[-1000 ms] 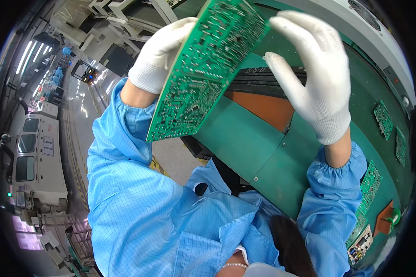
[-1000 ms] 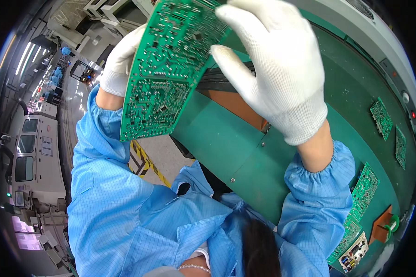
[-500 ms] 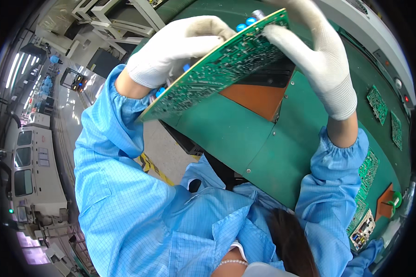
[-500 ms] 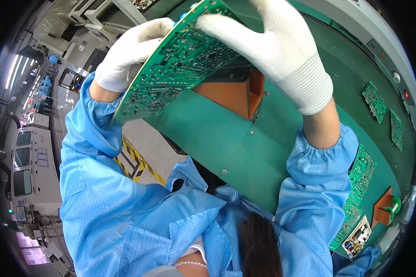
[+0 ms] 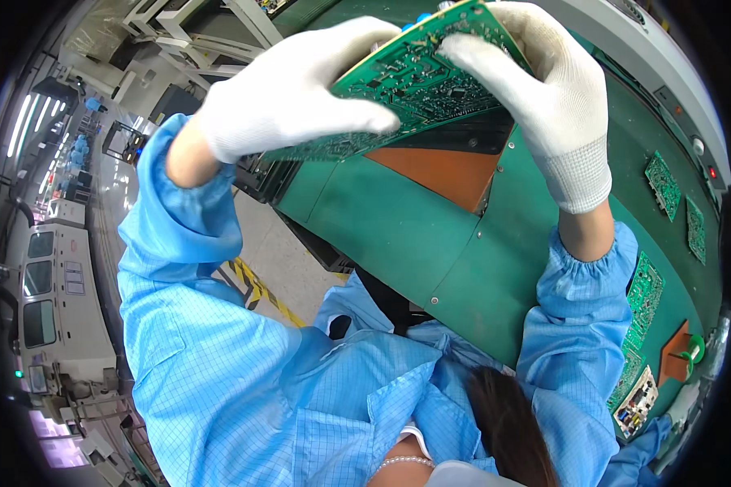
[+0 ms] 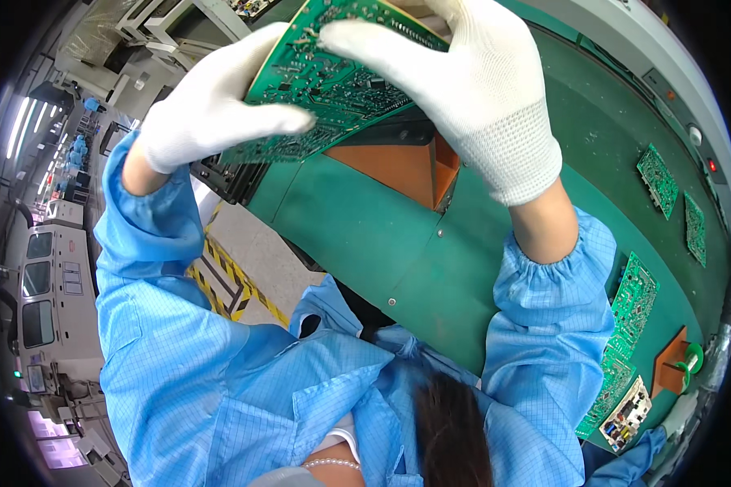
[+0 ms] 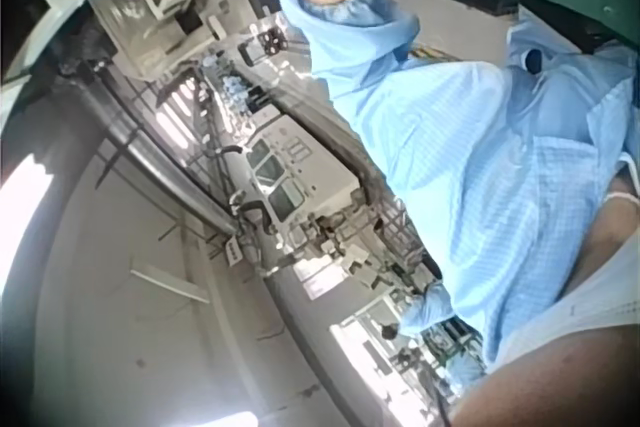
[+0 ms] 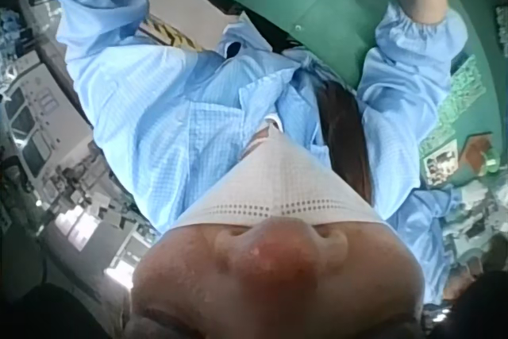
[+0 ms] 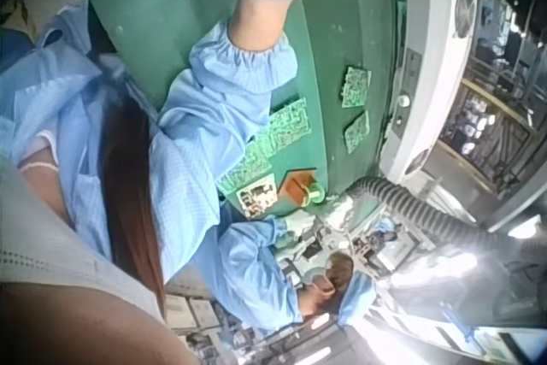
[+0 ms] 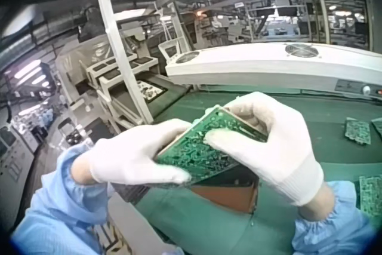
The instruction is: Assembling electronic components onto circuit boards at a manual assembly station.
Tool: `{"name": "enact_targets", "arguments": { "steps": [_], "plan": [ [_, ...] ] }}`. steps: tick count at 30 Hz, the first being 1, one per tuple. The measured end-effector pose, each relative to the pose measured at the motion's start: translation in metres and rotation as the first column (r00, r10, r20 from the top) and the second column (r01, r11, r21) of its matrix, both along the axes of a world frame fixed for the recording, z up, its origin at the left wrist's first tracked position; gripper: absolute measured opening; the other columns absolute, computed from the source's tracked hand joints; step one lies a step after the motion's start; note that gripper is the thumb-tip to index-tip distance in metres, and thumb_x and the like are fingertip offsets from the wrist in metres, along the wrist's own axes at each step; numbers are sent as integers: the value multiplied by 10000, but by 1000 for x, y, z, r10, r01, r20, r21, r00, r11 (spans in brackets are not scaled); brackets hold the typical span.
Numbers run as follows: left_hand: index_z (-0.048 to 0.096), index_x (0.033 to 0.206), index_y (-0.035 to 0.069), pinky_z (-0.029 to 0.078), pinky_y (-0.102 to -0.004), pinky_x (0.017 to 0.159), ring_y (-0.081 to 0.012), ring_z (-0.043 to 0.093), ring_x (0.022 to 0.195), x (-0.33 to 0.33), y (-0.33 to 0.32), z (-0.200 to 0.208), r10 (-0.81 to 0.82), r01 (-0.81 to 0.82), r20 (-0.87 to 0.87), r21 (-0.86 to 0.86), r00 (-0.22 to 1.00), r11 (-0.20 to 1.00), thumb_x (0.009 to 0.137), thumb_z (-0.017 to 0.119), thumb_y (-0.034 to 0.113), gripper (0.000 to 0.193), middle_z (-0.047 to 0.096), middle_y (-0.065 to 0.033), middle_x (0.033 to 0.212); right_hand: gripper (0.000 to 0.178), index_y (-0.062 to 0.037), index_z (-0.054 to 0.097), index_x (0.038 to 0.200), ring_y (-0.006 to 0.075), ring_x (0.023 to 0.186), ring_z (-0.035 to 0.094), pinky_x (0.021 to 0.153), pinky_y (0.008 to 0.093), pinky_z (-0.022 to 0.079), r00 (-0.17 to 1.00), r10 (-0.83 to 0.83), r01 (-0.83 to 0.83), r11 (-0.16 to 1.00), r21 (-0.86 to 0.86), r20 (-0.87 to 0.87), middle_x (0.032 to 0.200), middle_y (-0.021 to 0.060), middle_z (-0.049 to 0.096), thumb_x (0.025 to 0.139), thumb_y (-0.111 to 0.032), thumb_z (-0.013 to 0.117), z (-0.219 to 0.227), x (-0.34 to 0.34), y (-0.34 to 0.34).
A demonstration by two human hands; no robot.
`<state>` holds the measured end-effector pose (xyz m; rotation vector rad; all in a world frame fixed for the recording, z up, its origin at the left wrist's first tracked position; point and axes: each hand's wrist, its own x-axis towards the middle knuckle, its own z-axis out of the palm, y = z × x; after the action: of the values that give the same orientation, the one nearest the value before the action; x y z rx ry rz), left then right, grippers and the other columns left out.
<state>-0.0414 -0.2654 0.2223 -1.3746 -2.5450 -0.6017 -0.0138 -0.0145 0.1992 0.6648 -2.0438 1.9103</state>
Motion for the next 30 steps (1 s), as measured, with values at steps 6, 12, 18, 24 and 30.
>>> {"name": "enact_targets", "arguments": {
  "steps": [6,12,18,24,30],
  "plan": [
    [551,1414,34,553,-366,972,-205,677,1057,-34,-17,8,-56,58,22,-153,998,986,888,795,140,589,715,-113,1200,532,25,687,1136,177,978,689,908,312,547,885,-300,410,865,289,-356,1043,120,723,758,-267,922,13,10,5],
    [489,1403,17,481,-417,996,-327,634,1133,-25,14,25,29,18,270,-173,962,985,872,732,131,595,641,-236,1237,596,27,677,1161,239,970,691,880,354,551,900,-260,364,889,278,-350,1079,149,708,728,-286,938,10,5,7],
    [449,1419,-27,474,-424,1005,-354,622,1148,-25,10,24,-64,90,234,-105,970,990,889,696,92,597,632,-250,1242,734,28,638,1248,333,1086,652,940,407,520,686,-47,448,814,370,-726,1177,189,656,677,-310,952,-4,-8,3],
    [504,1418,3,521,-383,986,-263,656,1096,-46,-10,1,-11,47,231,-152,973,987,885,742,94,591,676,-179,1221,460,90,606,1293,255,1155,631,1034,371,497,707,-343,324,935,-148,-618,1230,177,656,925,-184,643,2,-18,40],
    [595,1309,21,569,-356,897,-170,670,960,-62,-14,-11,-64,79,103,-155,993,985,902,778,109,456,724,-97,1077,440,85,612,1286,247,1158,629,1035,363,494,750,-344,350,931,-102,-565,1233,176,658,937,-182,643,0,-20,44]
  ]
}}
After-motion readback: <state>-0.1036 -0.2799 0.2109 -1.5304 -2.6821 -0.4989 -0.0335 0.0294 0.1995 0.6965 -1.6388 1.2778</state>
